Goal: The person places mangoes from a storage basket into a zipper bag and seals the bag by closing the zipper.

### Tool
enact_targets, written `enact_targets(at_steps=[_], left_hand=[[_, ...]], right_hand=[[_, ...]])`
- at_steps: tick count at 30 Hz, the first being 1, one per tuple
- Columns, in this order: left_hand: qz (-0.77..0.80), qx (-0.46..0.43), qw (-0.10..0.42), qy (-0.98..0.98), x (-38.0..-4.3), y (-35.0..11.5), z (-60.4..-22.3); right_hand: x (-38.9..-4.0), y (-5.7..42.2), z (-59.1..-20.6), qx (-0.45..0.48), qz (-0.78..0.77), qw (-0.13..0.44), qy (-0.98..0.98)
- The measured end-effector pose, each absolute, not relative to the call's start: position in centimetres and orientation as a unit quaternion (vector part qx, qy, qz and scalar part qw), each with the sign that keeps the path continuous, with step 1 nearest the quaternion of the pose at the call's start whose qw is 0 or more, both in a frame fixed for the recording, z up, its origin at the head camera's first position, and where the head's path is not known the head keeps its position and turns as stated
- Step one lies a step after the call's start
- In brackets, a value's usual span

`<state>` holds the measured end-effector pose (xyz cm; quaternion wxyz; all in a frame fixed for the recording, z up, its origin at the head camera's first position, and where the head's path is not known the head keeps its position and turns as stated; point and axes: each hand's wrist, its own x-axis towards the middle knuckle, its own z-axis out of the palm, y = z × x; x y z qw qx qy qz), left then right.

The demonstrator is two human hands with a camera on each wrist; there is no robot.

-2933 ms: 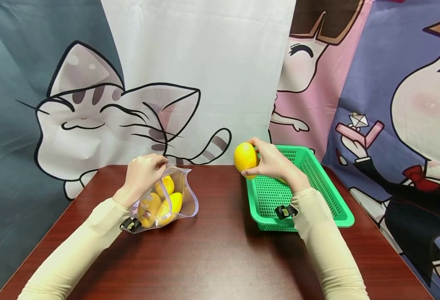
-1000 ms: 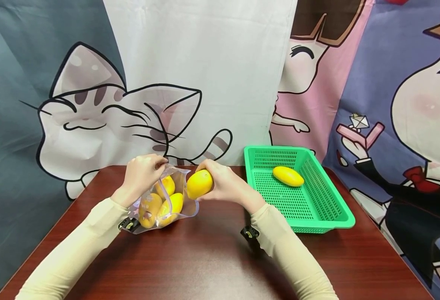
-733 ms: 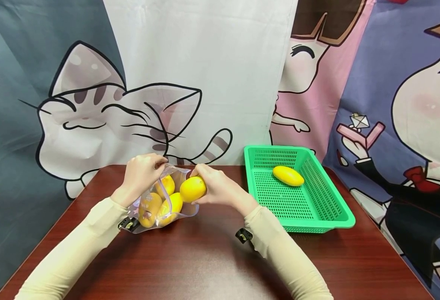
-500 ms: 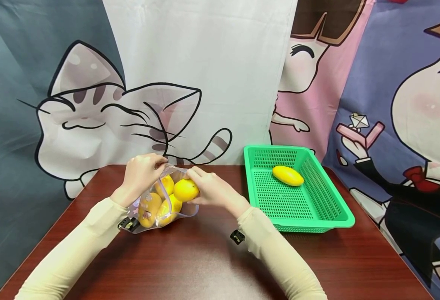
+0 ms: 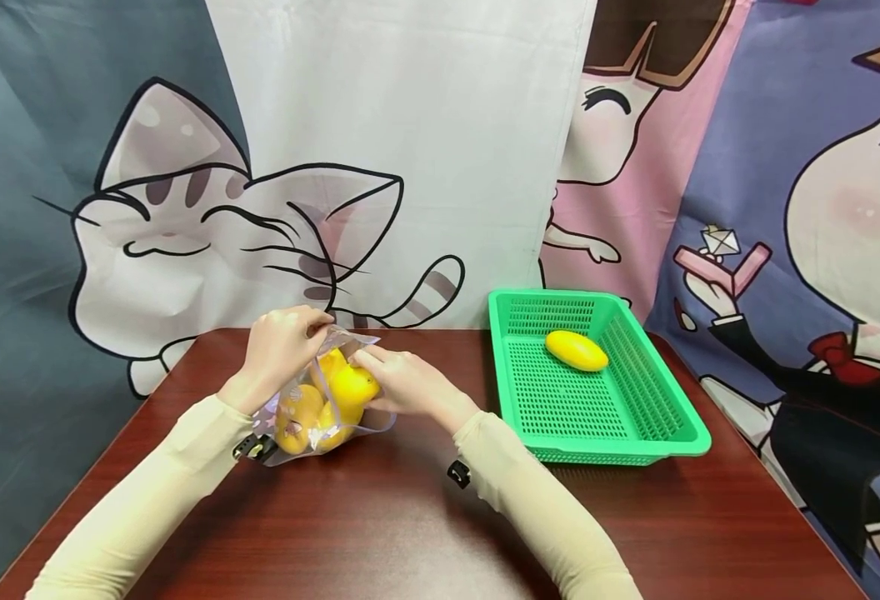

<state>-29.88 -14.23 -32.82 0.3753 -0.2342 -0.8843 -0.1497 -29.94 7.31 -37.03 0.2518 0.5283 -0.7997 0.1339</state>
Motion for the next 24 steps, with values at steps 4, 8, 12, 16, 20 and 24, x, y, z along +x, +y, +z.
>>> enact_targets(at_steps=[4, 8, 12, 16, 20, 24], left_hand=[[-0.148, -0.237, 0.375, -0.884, -29.9, -14.2, -32.8], [-0.146, -0.236, 0.379, -0.883, -30.0, -14.3, -32.7], [-0.141, -0.238, 0.39, -0.878, -30.0, -14.3, -32.4], [-0.141, -0.24, 0.4, -0.873, -30.1, -14.3, -32.3], [-0.142, -0.241, 0.4, -0.873, -30.1, -14.2, -32.5], [-0.147, -0.24, 0.393, -0.875, -30.0, -14.1, -32.6]], right_hand=[[-30.4, 6.5, -37.1, 0.525, 0.116, 0.265, -0.8], [-30.7, 5.4, -37.6, 0.519, 0.13, 0.274, -0.799], [-30.8, 4.6, -37.8, 0.507, 0.153, 0.262, -0.807], [-30.6, 4.6, -37.4, 0.5, 0.149, 0.236, -0.82], [-30.4, 5.3, -36.8, 0.499, 0.134, 0.21, -0.83], [-30.1, 6.1, -36.0, 0.496, 0.114, 0.19, -0.839]])
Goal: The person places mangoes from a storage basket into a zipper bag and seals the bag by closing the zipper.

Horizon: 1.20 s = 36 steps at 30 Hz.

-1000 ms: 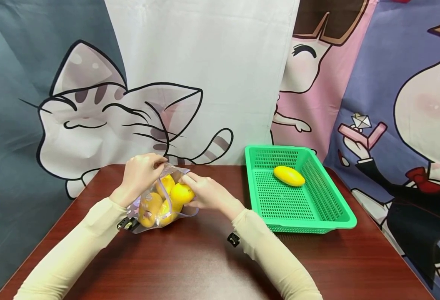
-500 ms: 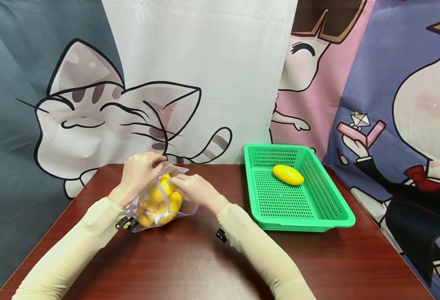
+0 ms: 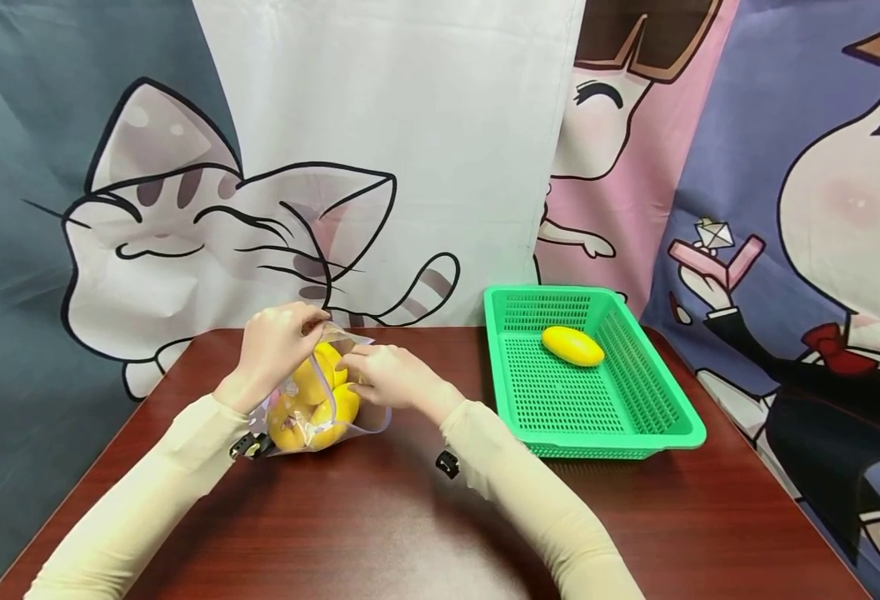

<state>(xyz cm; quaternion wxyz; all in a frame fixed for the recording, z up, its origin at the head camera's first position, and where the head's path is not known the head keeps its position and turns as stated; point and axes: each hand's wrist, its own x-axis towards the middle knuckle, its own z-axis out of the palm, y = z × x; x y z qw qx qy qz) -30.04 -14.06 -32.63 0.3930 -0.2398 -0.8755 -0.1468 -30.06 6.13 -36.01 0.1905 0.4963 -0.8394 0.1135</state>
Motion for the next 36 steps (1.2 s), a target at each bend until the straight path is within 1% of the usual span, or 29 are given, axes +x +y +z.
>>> enact_targets(at_steps=[6, 13, 23, 31, 36], left_hand=[[-0.151, -0.237, 0.389, -0.877, -30.1, -13.9, -32.8], [-0.155, -0.234, 0.388, -0.878, -30.0, -13.8, -32.9], [-0.156, -0.231, 0.391, -0.877, -30.0, -13.8, -33.2], [-0.155, -0.232, 0.392, -0.877, -30.0, -13.8, -33.0], [-0.154, -0.234, 0.39, -0.877, -30.0, -13.9, -33.0]], right_hand=[[-29.7, 7.3, -34.5, 0.499, 0.107, 0.193, -0.838], [-29.5, 8.9, -33.3, 0.478, 0.102, 0.196, -0.85], [-30.4, 11.4, -32.0, 0.465, 0.121, 0.189, -0.856], [-31.3, 13.4, -31.1, 0.438, 0.112, 0.178, -0.874], [-31.7, 14.4, -30.2, 0.438, 0.107, 0.18, -0.874]])
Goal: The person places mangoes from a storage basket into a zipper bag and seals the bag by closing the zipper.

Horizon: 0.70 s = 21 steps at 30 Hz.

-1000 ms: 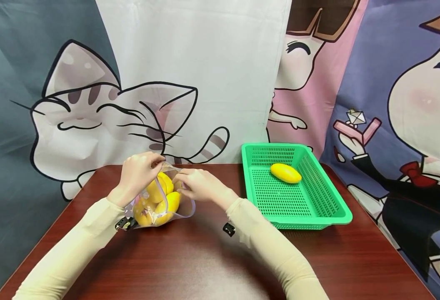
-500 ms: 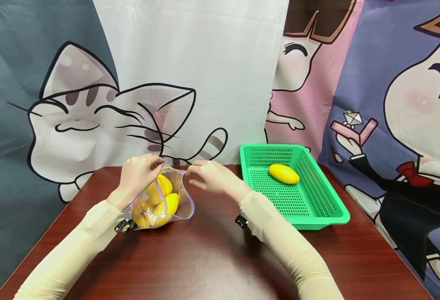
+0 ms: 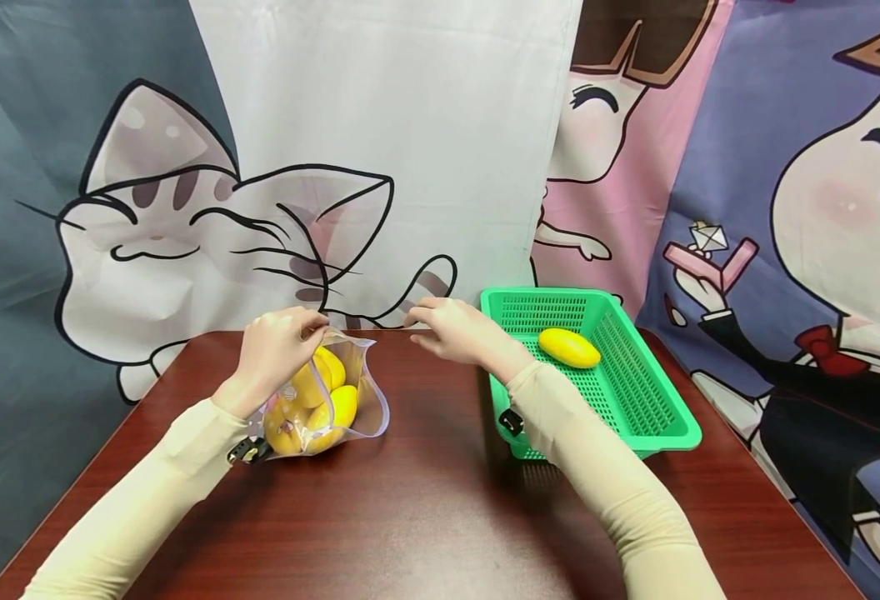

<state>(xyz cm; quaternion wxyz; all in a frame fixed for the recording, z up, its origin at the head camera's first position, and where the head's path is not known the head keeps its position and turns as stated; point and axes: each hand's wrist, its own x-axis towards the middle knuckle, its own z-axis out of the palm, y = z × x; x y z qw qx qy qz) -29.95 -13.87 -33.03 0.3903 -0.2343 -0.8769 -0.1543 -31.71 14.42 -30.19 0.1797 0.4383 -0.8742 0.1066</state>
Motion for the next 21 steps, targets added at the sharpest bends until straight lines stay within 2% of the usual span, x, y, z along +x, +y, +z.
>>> enact_targets(at_steps=[10, 21], left_hand=[[-0.147, -0.234, 0.384, -0.881, -30.0, -13.9, -33.1], [-0.149, -0.233, 0.387, -0.88, -29.9, -14.0, -33.2]], right_hand=[[-33.1, 17.4, -29.3, 0.394, 0.09, 0.171, -0.899], [-35.0, 21.6, -30.1, 0.336, 0.078, 0.137, -0.928]])
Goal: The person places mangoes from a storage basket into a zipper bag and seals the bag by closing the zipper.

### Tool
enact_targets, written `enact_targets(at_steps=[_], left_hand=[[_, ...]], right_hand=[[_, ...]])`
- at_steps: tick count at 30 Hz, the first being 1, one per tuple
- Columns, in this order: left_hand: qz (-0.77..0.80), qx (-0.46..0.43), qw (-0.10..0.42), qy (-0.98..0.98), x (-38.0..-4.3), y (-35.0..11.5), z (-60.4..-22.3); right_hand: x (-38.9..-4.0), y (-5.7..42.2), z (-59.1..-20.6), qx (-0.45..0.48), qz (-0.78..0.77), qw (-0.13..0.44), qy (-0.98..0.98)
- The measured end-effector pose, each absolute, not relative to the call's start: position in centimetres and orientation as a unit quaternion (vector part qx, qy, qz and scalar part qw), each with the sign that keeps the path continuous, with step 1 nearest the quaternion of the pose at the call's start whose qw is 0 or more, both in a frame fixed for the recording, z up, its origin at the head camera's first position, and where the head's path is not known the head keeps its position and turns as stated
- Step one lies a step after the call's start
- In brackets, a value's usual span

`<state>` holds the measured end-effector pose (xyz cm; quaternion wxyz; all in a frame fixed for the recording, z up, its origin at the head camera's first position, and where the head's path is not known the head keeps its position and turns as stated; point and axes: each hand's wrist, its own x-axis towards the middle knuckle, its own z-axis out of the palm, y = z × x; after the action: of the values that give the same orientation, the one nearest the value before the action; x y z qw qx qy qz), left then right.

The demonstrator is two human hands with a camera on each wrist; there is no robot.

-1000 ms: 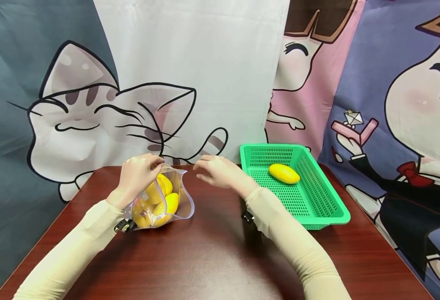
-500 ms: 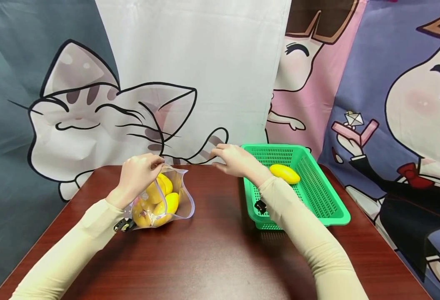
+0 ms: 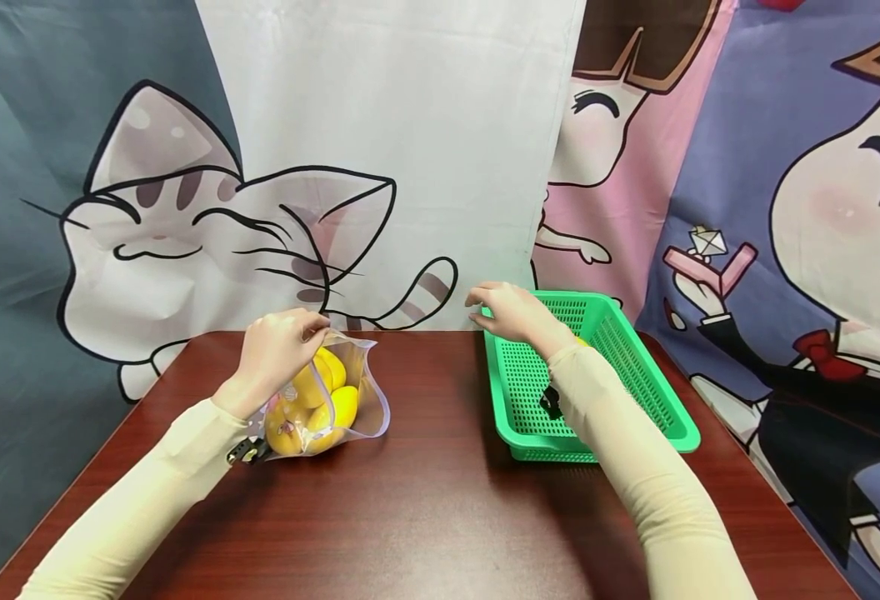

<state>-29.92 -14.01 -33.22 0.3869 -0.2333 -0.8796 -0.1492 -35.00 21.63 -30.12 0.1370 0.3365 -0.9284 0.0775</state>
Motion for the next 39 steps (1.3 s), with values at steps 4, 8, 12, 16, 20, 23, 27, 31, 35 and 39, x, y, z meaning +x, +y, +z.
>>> enact_targets(at_steps=[4, 8, 12, 16, 20, 23, 27, 31, 35, 39], left_hand=[[-0.147, -0.236, 0.389, -0.878, -29.9, -14.0, -33.1], [-0.145, -0.238, 0.389, -0.878, -29.7, -13.9, -33.1], [-0.148, -0.237, 0.39, -0.877, -29.7, -14.0, -33.1], [-0.149, -0.239, 0.398, -0.873, -29.9, -14.1, -33.3], [-0.148, -0.239, 0.403, -0.871, -29.9, -14.1, -33.2], [-0.15, -0.237, 0.393, -0.875, -29.8, -14.1, -33.1], [-0.149, -0.234, 0.382, -0.881, -29.8, -14.2, -33.1], [-0.15, -0.235, 0.383, -0.881, -29.8, -14.3, -33.2], [-0.149, -0.235, 0.385, -0.88, -29.8, -14.3, -33.2], [-0.146, -0.231, 0.387, -0.881, -29.8, -14.3, -33.2]], right_hand=[[-35.5, 22.9, -30.6, 0.316, 0.082, 0.119, -0.938], [-36.1, 24.0, -31.2, 0.306, 0.085, 0.108, -0.942], [-36.6, 24.9, -31.6, 0.304, 0.088, 0.103, -0.943], [-37.1, 25.6, -32.0, 0.3, 0.084, 0.096, -0.945], [-37.3, 26.2, -32.2, 0.292, 0.085, 0.085, -0.949], [-37.5, 26.6, -32.4, 0.28, 0.085, 0.075, -0.953], [-37.7, 27.3, -32.6, 0.26, 0.082, 0.063, -0.96], [-37.8, 28.1, -33.1, 0.244, 0.082, 0.046, -0.965], [-38.0, 29.0, -33.8, 0.23, 0.087, 0.034, -0.969], [-38.2, 29.9, -34.4, 0.219, 0.086, 0.02, -0.972]])
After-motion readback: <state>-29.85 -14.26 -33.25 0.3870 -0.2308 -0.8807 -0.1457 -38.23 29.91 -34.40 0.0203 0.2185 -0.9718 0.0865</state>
